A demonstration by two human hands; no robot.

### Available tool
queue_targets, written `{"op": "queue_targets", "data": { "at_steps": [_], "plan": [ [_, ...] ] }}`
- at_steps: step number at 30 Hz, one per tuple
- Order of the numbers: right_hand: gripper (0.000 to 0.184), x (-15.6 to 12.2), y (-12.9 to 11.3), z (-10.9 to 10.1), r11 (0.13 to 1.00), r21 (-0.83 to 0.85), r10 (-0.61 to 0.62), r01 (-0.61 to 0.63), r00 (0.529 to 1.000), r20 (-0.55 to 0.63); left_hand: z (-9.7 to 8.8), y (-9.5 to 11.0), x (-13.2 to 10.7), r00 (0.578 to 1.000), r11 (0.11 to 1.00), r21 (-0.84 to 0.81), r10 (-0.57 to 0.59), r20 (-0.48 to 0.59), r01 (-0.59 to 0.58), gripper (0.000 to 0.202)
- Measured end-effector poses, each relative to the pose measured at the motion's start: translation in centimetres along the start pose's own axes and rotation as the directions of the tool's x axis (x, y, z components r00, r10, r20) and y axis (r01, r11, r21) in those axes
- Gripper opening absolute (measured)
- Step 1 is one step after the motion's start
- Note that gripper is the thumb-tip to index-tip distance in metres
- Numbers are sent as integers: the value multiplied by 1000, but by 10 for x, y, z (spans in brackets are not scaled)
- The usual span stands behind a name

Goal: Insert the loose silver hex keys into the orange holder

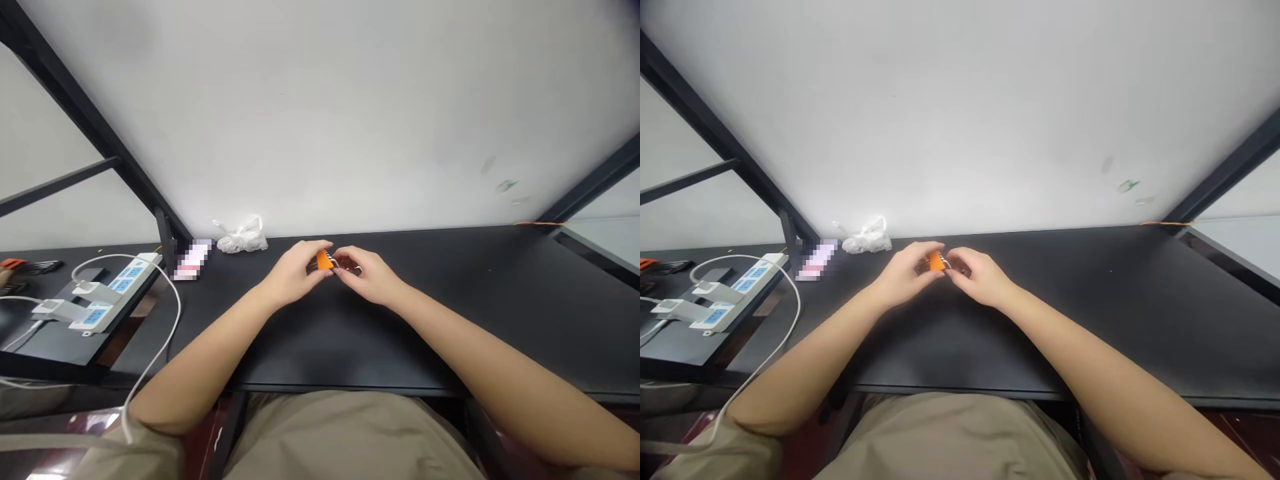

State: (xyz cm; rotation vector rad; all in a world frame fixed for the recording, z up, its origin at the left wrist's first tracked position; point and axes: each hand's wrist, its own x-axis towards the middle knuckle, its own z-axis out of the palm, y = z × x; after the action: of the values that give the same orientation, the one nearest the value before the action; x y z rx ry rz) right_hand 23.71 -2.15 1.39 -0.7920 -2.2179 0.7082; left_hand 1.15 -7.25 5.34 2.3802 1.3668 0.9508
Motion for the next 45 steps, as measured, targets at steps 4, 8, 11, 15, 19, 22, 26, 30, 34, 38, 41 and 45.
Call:
{"op": "queue_targets", "data": {
  "at_steps": [4,8,11,15,19,22,26,30,34,38,41,45],
  "plan": [
    [20,-3,2,9,987,146,72,-74,997,19,17,-4,3,993,996,33,79,82,-82,42],
    [24,-1,7,16,992,61,113,-112,994,-12,16,-19,11,991,994,85,59,119,-70,51],
    [32,3,9,19,991,-55,118,-122,991,-65,14,-30,17,993,988,146,24,116,-41,50],
    [29,7,16,17,973,-163,142,-161,982,-123,13,-37,25,993,978,201,24,115,-47,51],
    [28,10,40,4,928,-277,190,-249,956,-222,-2,-54,29,988,931,339,95,125,-133,47],
    [29,14,64,-8,842,-387,308,-376,924,-228,-26,-80,22,998,907,419,54,-16,-42,41],
    [26,17,83,-14,767,-474,443,-431,892,-93,-50,-116,0,940,910,349,-107,-323,224,42],
    [28,16,79,-7,794,-527,375,-303,926,33,-42,-127,-19,925,922,280,-162,-344,266,45],
    [33,10,68,-1,851,-502,251,-154,959,132,-20,-112,-17,954,947,256,-120,-276,194,45],
    [21,7,55,3,891,-454,141,-28,966,216,2,-79,-6,994,972,237,22,-107,4,43],
    [18,7,46,3,912,-409,89,24,962,257,16,-54,1,996,973,216,89,-11,-84,46],
    [17,7,45,0,936,-350,76,37,950,302,29,-38,9,996,977,194,83,24,-86,50]
  ]
}}
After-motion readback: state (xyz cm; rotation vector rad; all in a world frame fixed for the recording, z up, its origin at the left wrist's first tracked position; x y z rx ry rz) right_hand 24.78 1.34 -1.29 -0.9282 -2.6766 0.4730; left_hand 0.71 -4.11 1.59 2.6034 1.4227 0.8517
